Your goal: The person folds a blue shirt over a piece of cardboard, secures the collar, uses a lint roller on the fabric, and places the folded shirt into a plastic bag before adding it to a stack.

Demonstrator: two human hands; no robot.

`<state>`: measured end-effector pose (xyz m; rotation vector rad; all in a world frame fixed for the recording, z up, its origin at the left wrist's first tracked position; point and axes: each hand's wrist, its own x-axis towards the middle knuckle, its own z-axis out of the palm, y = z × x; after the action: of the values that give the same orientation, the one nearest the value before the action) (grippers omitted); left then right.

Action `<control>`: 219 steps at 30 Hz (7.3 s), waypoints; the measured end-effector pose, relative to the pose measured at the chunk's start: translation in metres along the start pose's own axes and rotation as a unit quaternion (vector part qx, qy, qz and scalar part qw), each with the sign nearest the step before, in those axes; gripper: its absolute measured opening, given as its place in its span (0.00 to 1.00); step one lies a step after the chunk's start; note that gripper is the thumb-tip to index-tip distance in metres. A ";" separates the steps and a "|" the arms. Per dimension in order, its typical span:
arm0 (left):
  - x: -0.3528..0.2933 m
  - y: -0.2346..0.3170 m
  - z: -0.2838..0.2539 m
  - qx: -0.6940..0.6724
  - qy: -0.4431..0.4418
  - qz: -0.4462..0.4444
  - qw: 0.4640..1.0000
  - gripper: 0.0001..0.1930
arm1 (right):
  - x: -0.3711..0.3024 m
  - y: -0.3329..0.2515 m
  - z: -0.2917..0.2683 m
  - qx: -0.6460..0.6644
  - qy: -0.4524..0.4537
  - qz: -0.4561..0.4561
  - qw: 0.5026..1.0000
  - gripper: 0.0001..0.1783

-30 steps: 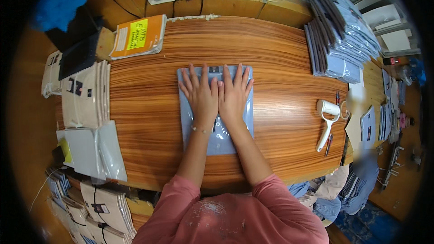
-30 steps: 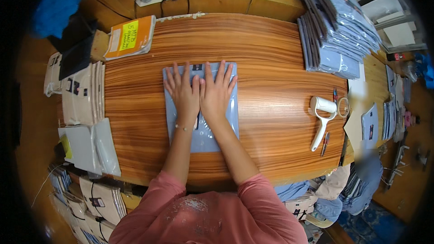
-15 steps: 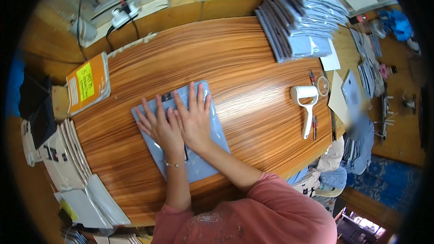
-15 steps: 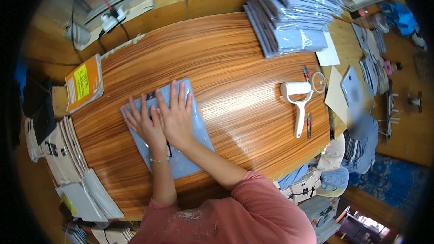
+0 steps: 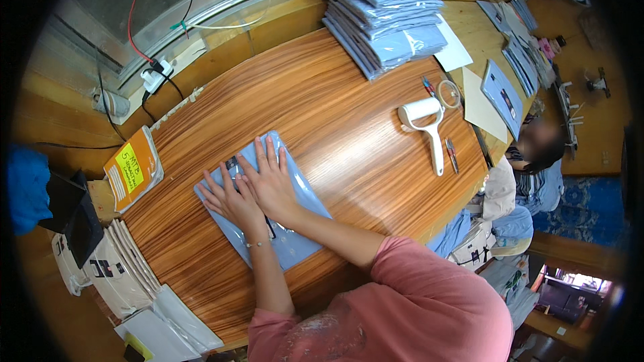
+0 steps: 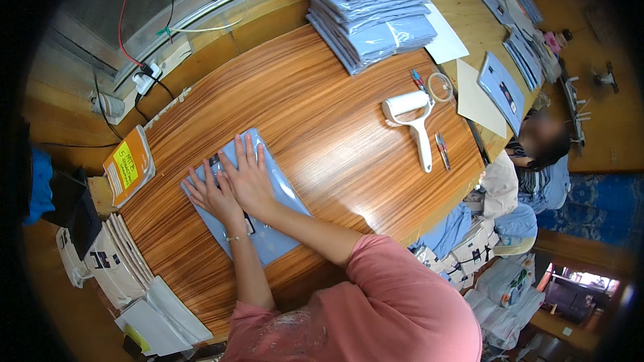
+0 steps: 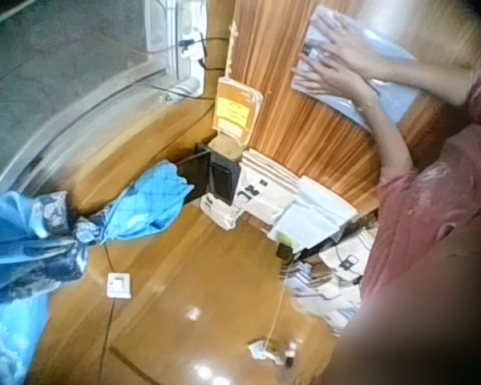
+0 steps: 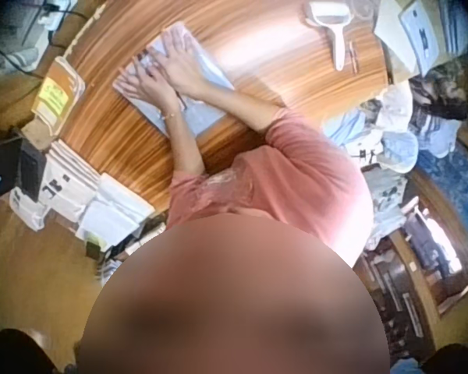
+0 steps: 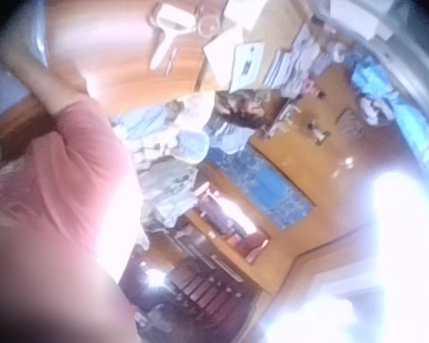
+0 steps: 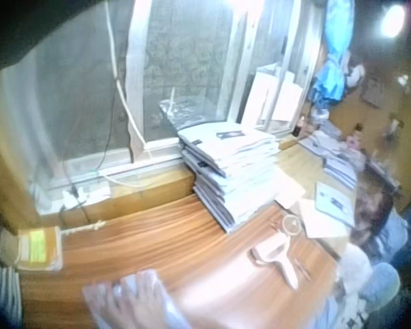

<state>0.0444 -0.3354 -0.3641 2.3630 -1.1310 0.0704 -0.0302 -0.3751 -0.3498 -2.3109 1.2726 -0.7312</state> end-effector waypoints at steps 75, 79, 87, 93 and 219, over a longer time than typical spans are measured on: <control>-0.125 0.144 0.016 -0.288 -0.144 0.124 0.939 0.20 | 0.302 0.284 -0.370 0.683 -0.206 0.229 0.662 0.26; -0.123 0.144 0.015 -0.281 -0.157 0.117 0.940 0.18 | 0.318 0.292 -0.373 0.697 -0.231 0.212 0.645 0.28; -0.123 0.142 0.015 -0.258 -0.145 0.130 0.946 0.17 | 0.300 0.301 -0.355 0.677 -0.205 0.239 0.666 0.25; -0.124 0.142 0.020 -0.280 -0.139 0.132 0.941 0.16 | 0.227 0.294 -0.334 0.626 -0.132 0.287 0.713 0.18; 0.069 0.405 0.129 -0.773 -0.343 -0.254 0.469 0.31 | 0.121 0.310 -0.290 0.748 0.094 0.366 0.545 0.31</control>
<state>-0.2321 -0.6560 -0.2848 0.7352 -0.1869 -1.5274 -0.3559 -0.6625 -0.2691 -0.2355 0.8088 -1.0537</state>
